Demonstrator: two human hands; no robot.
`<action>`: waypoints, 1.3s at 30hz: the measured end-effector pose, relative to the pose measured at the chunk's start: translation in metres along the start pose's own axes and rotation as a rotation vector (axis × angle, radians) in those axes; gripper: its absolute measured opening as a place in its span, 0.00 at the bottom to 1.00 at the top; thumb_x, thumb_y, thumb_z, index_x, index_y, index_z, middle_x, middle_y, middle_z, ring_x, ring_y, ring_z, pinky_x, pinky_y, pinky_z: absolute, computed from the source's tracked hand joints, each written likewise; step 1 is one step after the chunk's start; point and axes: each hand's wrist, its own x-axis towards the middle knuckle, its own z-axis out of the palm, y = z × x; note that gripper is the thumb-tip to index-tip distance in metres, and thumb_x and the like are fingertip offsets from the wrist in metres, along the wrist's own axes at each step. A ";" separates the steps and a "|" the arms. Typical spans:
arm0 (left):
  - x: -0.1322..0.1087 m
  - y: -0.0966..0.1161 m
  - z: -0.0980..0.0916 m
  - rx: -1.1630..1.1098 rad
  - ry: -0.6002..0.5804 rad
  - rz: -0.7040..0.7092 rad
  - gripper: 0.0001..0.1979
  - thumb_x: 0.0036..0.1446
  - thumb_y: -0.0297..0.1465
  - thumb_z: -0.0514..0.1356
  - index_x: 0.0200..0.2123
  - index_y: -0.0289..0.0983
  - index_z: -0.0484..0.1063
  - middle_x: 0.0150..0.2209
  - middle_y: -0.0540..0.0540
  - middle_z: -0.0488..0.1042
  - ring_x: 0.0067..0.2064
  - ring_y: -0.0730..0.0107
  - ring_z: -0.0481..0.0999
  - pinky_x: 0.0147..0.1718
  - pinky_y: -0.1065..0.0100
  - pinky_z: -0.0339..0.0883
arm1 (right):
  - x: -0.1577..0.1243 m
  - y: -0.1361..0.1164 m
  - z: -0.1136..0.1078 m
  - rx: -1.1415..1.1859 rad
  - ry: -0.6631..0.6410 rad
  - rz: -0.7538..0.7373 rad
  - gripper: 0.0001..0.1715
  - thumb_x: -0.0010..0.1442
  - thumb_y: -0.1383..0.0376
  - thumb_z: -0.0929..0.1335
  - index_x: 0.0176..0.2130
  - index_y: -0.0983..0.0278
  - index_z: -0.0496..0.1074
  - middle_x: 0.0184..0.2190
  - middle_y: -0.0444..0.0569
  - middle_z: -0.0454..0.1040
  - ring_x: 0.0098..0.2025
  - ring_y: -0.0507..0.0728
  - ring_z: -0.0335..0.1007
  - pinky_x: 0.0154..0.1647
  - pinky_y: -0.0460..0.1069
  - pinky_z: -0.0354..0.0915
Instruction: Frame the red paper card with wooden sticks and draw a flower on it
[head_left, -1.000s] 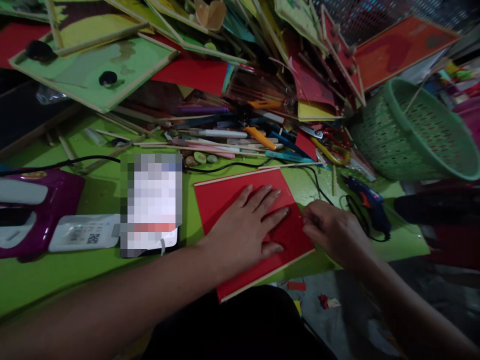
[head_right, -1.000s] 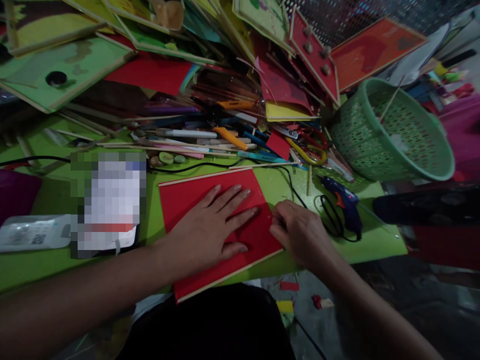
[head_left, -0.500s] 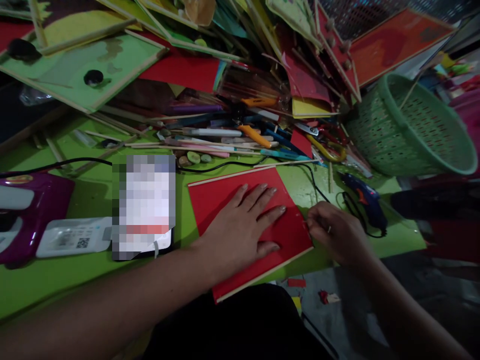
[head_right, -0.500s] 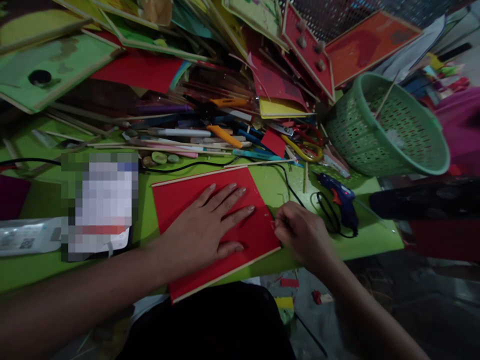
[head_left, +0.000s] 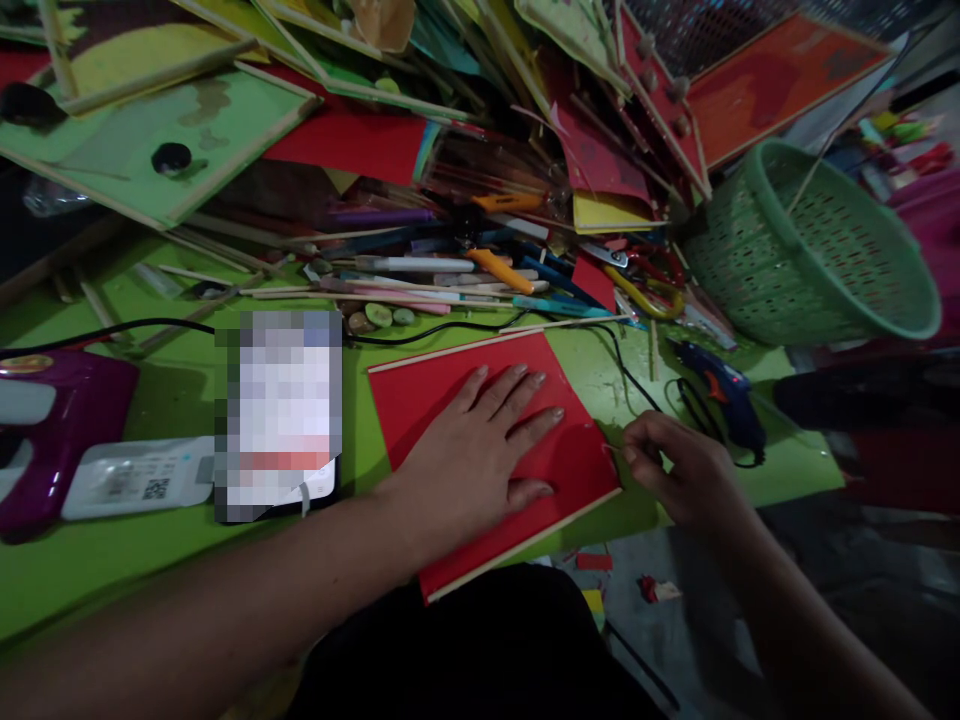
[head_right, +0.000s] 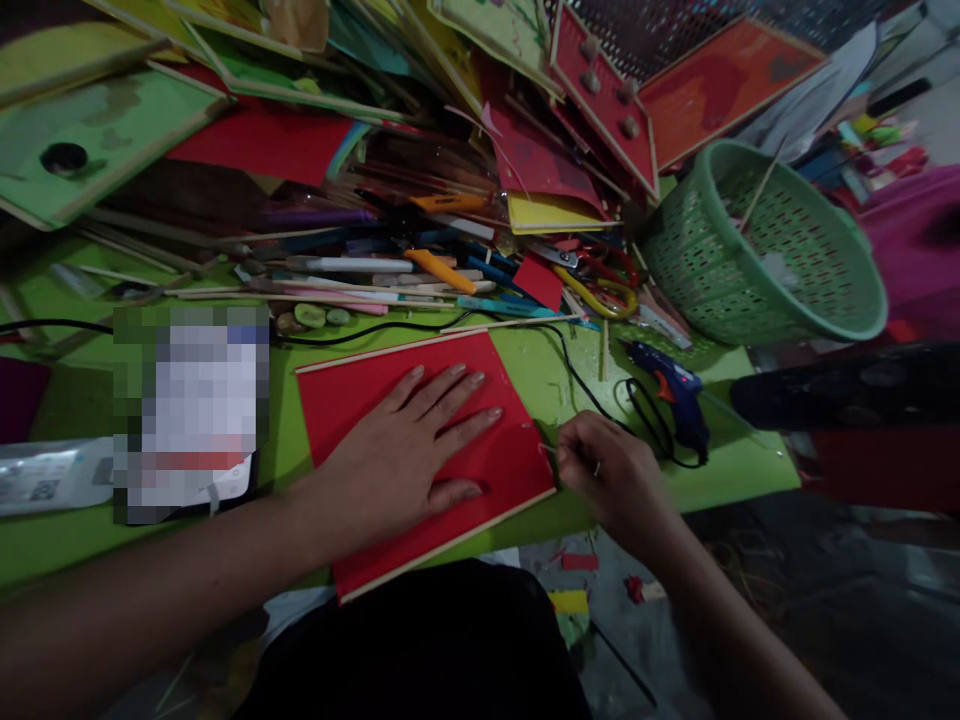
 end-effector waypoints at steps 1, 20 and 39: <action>0.000 0.000 0.000 0.001 0.000 0.001 0.34 0.67 0.53 0.44 0.71 0.46 0.53 0.75 0.44 0.43 0.75 0.55 0.44 0.72 0.46 0.41 | -0.001 0.000 0.000 0.004 -0.005 0.006 0.10 0.63 0.71 0.64 0.31 0.59 0.62 0.28 0.43 0.65 0.28 0.53 0.61 0.30 0.49 0.58; 0.000 -0.002 0.000 0.012 -0.003 0.007 0.34 0.67 0.54 0.43 0.71 0.46 0.53 0.75 0.44 0.43 0.75 0.54 0.44 0.72 0.46 0.42 | -0.022 0.003 -0.008 0.101 -0.017 0.079 0.10 0.61 0.72 0.64 0.31 0.59 0.62 0.27 0.42 0.64 0.29 0.53 0.60 0.30 0.49 0.56; 0.001 -0.002 0.000 0.032 0.016 0.013 0.34 0.67 0.54 0.44 0.70 0.47 0.54 0.75 0.45 0.45 0.75 0.55 0.46 0.71 0.46 0.44 | -0.035 0.008 -0.018 0.303 -0.037 0.137 0.07 0.65 0.66 0.63 0.32 0.60 0.64 0.29 0.43 0.64 0.30 0.54 0.61 0.31 0.49 0.58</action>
